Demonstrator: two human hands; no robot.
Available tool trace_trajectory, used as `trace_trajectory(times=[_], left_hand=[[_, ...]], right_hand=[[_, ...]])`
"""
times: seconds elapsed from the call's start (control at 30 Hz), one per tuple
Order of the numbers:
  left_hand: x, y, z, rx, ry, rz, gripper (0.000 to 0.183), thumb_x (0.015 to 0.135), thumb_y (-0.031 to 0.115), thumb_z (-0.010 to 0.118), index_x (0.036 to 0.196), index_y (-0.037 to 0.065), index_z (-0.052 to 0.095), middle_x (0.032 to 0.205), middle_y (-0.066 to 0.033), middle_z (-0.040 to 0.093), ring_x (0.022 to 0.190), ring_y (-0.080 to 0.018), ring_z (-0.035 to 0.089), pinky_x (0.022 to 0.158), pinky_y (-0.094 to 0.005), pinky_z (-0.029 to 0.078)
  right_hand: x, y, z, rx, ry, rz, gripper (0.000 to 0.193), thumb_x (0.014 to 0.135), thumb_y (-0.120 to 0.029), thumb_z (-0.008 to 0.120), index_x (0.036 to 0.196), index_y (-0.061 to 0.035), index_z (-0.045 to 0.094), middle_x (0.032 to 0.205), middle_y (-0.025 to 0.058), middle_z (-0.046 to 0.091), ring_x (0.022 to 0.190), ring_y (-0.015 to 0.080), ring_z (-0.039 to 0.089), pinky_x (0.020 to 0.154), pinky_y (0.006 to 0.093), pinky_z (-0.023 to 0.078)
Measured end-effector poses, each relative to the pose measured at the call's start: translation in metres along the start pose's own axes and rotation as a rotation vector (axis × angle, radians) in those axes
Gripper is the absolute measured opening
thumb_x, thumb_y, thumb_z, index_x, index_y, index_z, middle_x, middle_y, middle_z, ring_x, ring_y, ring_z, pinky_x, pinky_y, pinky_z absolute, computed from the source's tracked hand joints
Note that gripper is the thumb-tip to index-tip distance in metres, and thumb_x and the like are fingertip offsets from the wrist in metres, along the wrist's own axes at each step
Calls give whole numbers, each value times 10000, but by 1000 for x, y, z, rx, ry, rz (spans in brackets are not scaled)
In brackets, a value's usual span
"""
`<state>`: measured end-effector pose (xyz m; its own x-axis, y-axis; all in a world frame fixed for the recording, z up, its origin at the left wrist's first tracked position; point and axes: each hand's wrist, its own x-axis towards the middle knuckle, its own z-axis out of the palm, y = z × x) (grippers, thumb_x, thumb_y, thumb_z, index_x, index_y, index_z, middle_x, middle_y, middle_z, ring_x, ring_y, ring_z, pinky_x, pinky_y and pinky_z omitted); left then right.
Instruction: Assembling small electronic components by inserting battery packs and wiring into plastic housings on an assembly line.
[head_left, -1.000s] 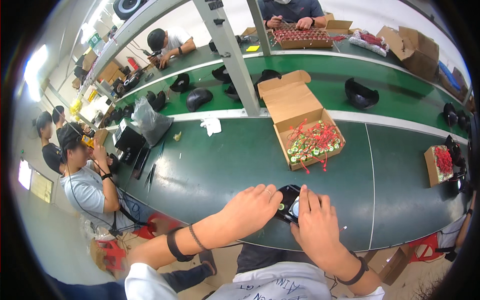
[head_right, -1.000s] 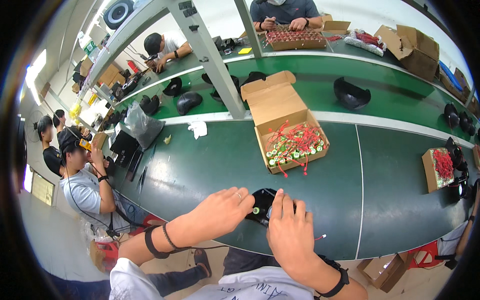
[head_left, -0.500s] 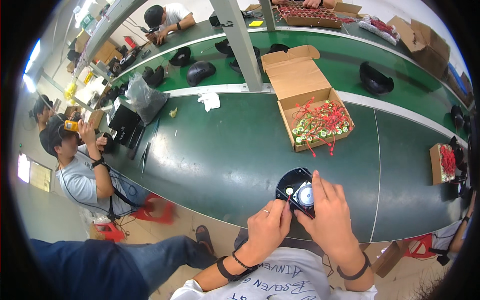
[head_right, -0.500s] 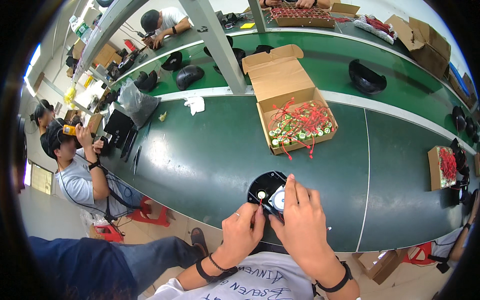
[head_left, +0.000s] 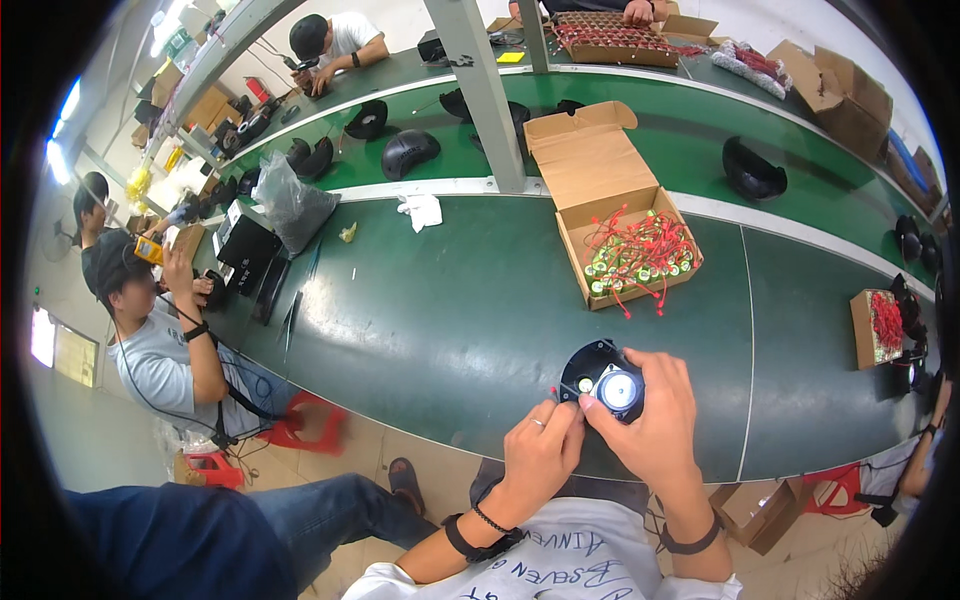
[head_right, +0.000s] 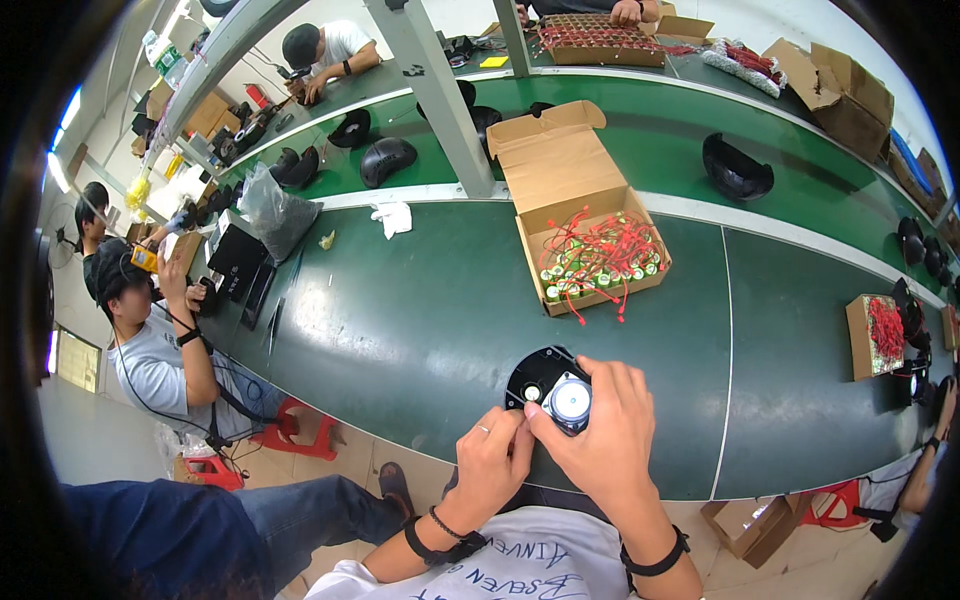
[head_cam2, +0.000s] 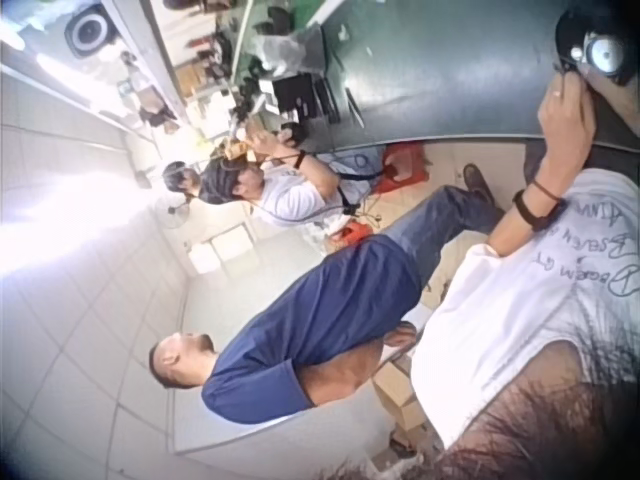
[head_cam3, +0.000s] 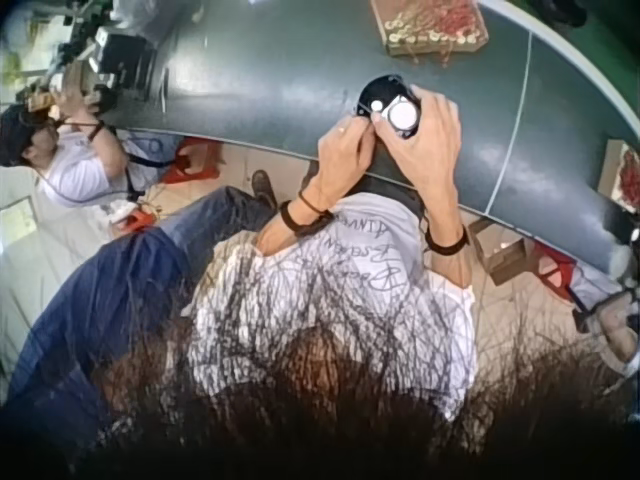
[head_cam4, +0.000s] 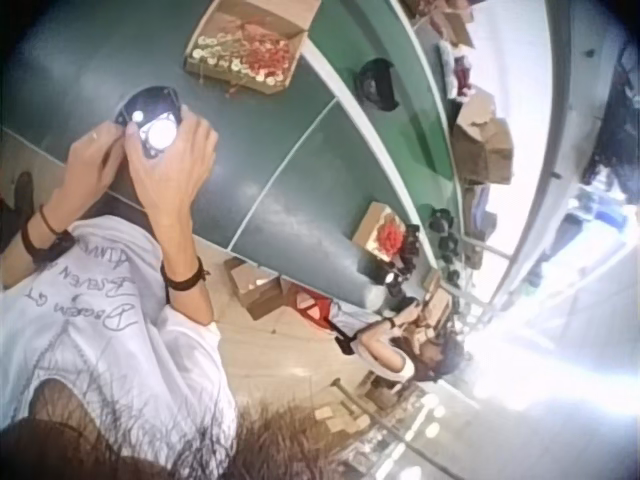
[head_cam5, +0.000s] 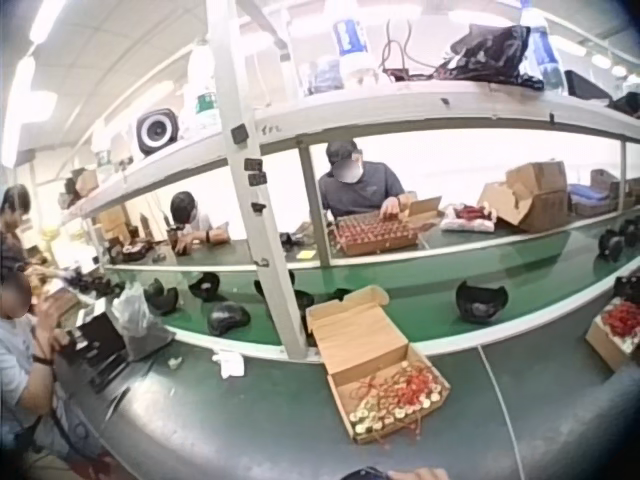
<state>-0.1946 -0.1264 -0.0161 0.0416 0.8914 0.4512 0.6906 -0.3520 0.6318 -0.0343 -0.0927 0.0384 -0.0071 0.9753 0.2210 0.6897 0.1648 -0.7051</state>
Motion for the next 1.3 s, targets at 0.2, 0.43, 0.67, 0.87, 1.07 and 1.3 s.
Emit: trace_trajectory(times=[0.2, 0.43, 0.67, 0.87, 1.07, 1.3], left_hand=[[8, -2, -5, -29, -10, 75, 89, 907, 18, 746, 972, 30, 687, 749, -92, 566, 638, -299, 596, 585, -399, 488], [14, -26, -37, -464, -63, 0, 708, 977, 51, 694, 1566, -13, 305, 1452, -191, 521, 1257, -246, 569, 1085, -440, 469], [56, -34, -16, -924, -682, -105, 871, 1036, 116, 607, 1704, 3, 59, 1740, -230, 245, 1618, -327, 251, 1310, -452, 203], [57, -39, -11, -930, -669, -76, 852, 1036, 136, 611, 1698, -7, 94, 1722, -233, 262, 1597, -326, 292, 1306, -449, 221], [54, -35, -7, -897, -634, -112, 843, 1016, 158, 622, 1679, -23, 134, 1696, -242, 305, 1570, -346, 337, 1297, -462, 238], [49, -39, -3, -908, -592, -96, 832, 1004, 146, 599, 1674, -25, 137, 1678, -261, 329, 1557, -366, 362, 1294, -467, 247]], right_hand=[[4, 12, 0, 39, 7, -45, 686, 752, -380, 919, 1230, 54, 687, 1129, 203, 697, 1099, 381, 633, 950, 472, 522], [7, 9, -4, 50, -35, -78, 691, 723, -368, 939, 1212, 65, 714, 1154, 201, 728, 1095, 381, 653, 954, 469, 541], [10, 21, -17, 123, -136, -54, 737, 692, -302, 956, 1279, 63, 702, 1218, 200, 728, 1160, 379, 649, 1011, 458, 528], [14, 25, -20, 187, -188, -62, 757, 679, -270, 953, 1309, 53, 685, 1255, 190, 711, 1193, 383, 633, 1036, 466, 513], [12, 25, -20, 155, -208, -53, 772, 678, -251, 942, 1339, 44, 673, 1287, 182, 700, 1234, 381, 610, 1073, 472, 497], [13, 31, -21, 317, -227, -37, 741, 733, -254, 927, 1366, 31, 666, 1307, 165, 711, 1248, 362, 615, 1080, 461, 492]])
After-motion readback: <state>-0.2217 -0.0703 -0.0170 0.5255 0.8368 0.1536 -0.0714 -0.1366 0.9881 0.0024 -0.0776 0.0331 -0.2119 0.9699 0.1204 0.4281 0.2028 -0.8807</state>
